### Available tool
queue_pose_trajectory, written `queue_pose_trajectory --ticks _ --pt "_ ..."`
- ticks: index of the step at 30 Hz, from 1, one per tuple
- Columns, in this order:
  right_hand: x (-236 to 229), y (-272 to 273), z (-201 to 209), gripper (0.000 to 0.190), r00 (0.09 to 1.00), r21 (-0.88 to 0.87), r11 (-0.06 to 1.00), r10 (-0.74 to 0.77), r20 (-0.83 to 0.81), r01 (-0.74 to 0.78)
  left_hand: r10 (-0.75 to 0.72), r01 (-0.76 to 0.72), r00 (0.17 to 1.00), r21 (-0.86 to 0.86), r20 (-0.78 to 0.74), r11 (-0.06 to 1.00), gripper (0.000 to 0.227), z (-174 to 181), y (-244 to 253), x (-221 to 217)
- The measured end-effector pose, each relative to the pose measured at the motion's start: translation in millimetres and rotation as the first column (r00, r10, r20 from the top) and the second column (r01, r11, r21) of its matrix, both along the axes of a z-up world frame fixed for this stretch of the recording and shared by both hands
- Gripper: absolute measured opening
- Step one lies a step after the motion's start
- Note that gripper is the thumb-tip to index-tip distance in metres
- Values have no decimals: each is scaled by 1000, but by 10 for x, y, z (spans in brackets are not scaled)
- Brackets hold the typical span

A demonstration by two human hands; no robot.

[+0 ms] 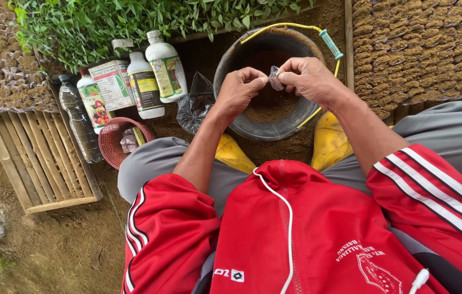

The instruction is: Filling small plastic bags with soil from a bucket and placing them in a seedling tray.

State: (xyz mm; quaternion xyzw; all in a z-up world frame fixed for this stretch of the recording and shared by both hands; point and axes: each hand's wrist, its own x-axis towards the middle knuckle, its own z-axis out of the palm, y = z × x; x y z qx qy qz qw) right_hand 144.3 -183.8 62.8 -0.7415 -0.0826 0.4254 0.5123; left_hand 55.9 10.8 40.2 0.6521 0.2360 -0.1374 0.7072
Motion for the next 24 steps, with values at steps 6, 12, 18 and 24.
queue_pose_trajectory --ticks 6,12,18,24 --pt "3 6 -1 8 996 18 997 -72 -50 73 118 -120 992 -39 -53 992 27 -33 -55 -25" --pt "-81 54 -306 8 997 53 996 -72 -41 74 2 -12 995 -105 -99 994 46 -646 -2 -94" --pt "-94 53 -431 8 991 30 996 -81 -102 85 45 -51 997 -100 -61 994 22 -478 2 -84" --pt "-65 -23 -720 21 978 -15 978 -206 35 207 199 -200 980 -46 -29 979 20 -619 -27 -50"
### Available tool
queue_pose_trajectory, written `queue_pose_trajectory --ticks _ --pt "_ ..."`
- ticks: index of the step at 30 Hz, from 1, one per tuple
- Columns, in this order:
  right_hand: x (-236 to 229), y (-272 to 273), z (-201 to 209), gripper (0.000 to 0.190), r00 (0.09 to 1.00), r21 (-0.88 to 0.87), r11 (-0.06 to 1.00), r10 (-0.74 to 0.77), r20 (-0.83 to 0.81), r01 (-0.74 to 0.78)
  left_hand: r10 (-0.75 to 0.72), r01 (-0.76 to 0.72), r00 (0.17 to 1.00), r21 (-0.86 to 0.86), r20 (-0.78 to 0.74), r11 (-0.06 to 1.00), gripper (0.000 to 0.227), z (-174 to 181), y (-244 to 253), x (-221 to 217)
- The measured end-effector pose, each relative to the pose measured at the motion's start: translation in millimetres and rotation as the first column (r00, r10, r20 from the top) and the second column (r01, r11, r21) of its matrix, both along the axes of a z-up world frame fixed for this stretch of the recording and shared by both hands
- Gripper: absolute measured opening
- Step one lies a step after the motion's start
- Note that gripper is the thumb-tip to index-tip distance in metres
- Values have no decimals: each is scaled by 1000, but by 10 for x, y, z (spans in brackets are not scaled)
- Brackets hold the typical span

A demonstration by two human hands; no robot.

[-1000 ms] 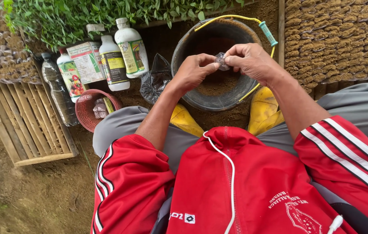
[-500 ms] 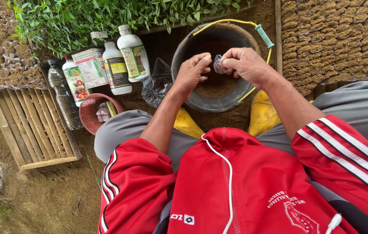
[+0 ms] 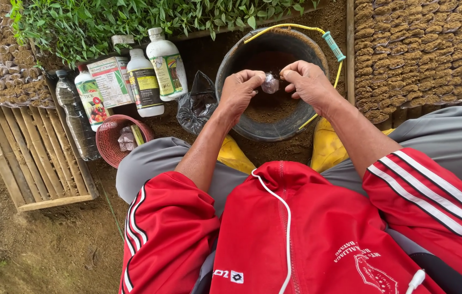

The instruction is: Filling small plastic bags with soil from a bucket and placing them in a seedling tray.

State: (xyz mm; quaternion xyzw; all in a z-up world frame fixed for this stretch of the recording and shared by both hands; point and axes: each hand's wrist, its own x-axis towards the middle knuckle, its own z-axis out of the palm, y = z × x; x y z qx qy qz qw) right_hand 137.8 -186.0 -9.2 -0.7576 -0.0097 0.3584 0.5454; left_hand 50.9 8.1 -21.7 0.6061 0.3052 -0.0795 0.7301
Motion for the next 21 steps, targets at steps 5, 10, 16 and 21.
queue_pose_trajectory --ticks 5,10,16,21 --pt "-105 57 146 28 997 72 995 67 46 -70 52 -52 998 24 19 998 19 189 -1 -13" --pt "-161 82 13 12 986 97 992 68 153 -84 61 -60 998 25 -22 998 17 286 -37 -11" --pt "-130 127 125 15 998 25 1000 -4 65 3 100 -99 994 12 -53 995 22 230 -9 -6" --pt "-90 129 54 14 993 80 996 -24 -119 34 -104 104 992 6 66 995 33 220 -20 -59"
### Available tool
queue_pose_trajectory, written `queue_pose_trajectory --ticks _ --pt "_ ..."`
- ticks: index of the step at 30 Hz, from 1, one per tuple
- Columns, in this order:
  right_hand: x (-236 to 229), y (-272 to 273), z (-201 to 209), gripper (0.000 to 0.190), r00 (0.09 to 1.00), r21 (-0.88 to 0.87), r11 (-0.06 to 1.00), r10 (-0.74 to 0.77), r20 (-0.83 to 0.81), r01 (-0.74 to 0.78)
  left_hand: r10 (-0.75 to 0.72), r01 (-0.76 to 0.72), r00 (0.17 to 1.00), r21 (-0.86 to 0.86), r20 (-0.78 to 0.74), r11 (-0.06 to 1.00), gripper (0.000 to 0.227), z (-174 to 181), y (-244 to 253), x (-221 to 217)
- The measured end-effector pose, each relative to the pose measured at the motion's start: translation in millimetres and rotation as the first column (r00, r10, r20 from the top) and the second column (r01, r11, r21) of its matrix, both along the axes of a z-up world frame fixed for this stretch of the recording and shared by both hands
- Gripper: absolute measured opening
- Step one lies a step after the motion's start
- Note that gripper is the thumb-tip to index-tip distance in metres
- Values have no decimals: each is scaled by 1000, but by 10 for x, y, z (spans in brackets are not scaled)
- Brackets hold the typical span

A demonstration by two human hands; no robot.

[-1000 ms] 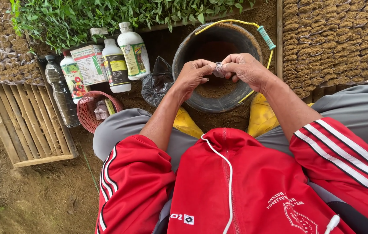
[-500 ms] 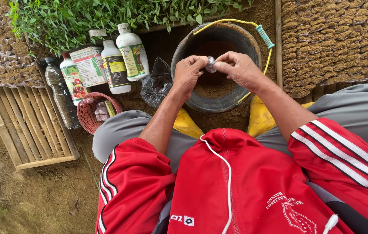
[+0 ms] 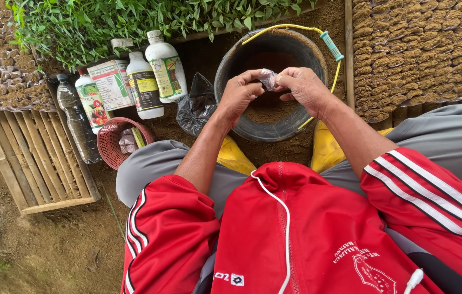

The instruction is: Filling small plastic bags with soil from a bucket and placing them in a seedling tray.

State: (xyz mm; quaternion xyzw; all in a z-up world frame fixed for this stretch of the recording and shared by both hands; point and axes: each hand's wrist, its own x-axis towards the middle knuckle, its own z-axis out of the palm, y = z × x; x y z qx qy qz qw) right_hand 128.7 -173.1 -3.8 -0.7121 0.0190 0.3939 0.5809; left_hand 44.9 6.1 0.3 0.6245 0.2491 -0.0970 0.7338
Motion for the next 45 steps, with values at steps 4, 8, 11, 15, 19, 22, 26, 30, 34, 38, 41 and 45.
queue_pose_trajectory --ticks 4,8,11,15,19,22,26,30,34,38,41,45 --pt "7 -2 90 12 999 -1 1000 16 -28 -16 2 -2 1000 10 24 1000 33 9 -14 7" --pt "13 -15 46 12 997 3 999 -39 -65 39 -33 25 997 125 65 992 19 -22 11 26" --pt "23 -42 -28 20 994 5 999 -36 102 36 -26 14 998 184 63 983 14 -68 30 22" --pt "9 -89 152 45 853 -103 977 213 476 -187 25 -31 999 152 42 988 17 -123 17 25" --pt "-43 -45 193 21 752 -158 959 283 595 -236 37 -40 999 164 26 986 20 -53 16 14" --pt "-35 -50 139 4 753 -172 956 294 588 -238 61 -60 998 118 -6 991 23 -67 39 10" --pt "-26 -64 142 8 836 -131 973 231 498 -191 91 -88 995 86 -36 992 24 -37 24 30" --pt "-26 -43 169 12 876 -141 977 204 438 -158 81 -78 996 68 -45 995 29 248 11 60" --pt "-6 -60 53 13 888 -151 980 185 421 -132 -138 112 989 331 56 937 32 66 20 60" --pt "-18 -37 60 13 906 -191 973 194 377 -129 -131 118 991 483 -6 868 16 -42 65 47" --pt "-9 -44 -3 14 919 -214 970 186 348 -115 -104 111 994 522 -42 846 18 1 87 68" --pt "-13 -29 21 17 938 -224 971 156 309 -88 -88 91 996 491 -28 866 18 180 88 98"
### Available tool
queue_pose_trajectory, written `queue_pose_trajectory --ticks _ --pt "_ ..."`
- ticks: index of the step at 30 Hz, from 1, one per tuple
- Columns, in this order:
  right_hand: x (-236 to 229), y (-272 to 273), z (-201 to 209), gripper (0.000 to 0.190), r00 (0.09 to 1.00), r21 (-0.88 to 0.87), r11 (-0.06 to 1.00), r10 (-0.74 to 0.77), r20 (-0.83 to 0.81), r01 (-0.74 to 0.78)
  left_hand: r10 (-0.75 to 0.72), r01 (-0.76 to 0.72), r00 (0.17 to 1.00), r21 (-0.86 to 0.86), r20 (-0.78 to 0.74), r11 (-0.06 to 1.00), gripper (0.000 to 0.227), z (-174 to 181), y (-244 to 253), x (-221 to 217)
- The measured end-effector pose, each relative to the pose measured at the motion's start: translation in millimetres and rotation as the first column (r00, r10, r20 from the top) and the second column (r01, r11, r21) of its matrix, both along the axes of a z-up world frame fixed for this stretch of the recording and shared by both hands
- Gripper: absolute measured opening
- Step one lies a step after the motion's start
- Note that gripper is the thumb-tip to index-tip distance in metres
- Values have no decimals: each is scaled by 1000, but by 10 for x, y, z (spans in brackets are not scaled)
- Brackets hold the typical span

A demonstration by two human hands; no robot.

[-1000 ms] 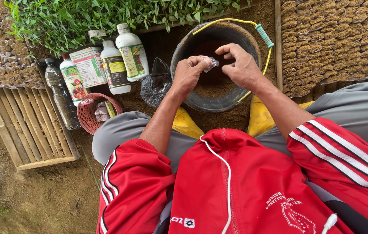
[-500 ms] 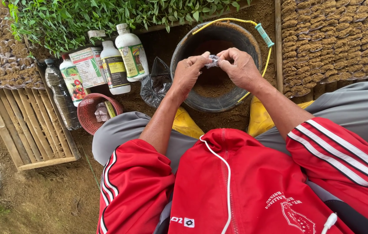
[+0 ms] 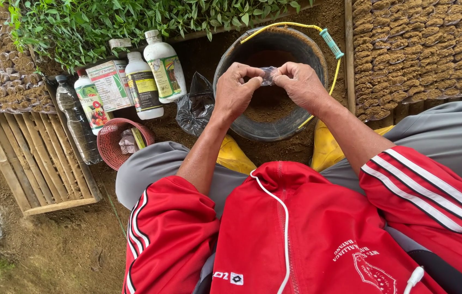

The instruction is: Filling small plastic bags with soil from a bucket and placing them in a seedling tray.

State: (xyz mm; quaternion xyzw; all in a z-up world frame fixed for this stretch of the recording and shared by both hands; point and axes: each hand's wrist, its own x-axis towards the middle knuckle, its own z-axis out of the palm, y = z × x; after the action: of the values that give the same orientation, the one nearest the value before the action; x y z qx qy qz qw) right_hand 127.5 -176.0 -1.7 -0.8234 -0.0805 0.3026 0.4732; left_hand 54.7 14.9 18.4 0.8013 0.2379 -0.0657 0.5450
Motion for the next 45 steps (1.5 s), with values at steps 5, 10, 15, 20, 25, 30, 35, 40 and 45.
queue_pose_trajectory --ticks 5,10,15,20,25,30,35,40,45 --pt "2 11 -25 15 1000 6 1000 -11 3 11 4 -4 1000 -30 4 1000 25 -19 58 30" --pt "6 2 -2 19 998 14 1000 -1 63 0 -9 9 1000 -58 11 998 27 -7 116 50" --pt "25 4 -36 13 974 -10 998 62 220 -62 -35 33 998 -49 -48 998 30 93 133 34" --pt "6 11 14 10 924 -70 992 121 362 -102 -13 9 999 -111 -40 994 31 -19 121 36" --pt "-8 20 16 9 914 -105 989 138 382 -106 4 -14 999 -230 -46 973 35 47 94 27" --pt "-3 21 -15 9 920 -93 989 144 364 -118 -36 14 998 -324 -60 946 39 178 82 -1" --pt "0 56 68 7 909 -30 985 166 383 -168 -93 47 991 -404 -94 914 43 295 143 15" --pt "53 187 191 11 971 101 983 132 200 -154 -113 94 991 -238 -67 967 45 419 221 15" --pt "124 286 -321 45 920 -223 958 244 307 -180 -97 113 993 305 -68 946 42 453 275 10"
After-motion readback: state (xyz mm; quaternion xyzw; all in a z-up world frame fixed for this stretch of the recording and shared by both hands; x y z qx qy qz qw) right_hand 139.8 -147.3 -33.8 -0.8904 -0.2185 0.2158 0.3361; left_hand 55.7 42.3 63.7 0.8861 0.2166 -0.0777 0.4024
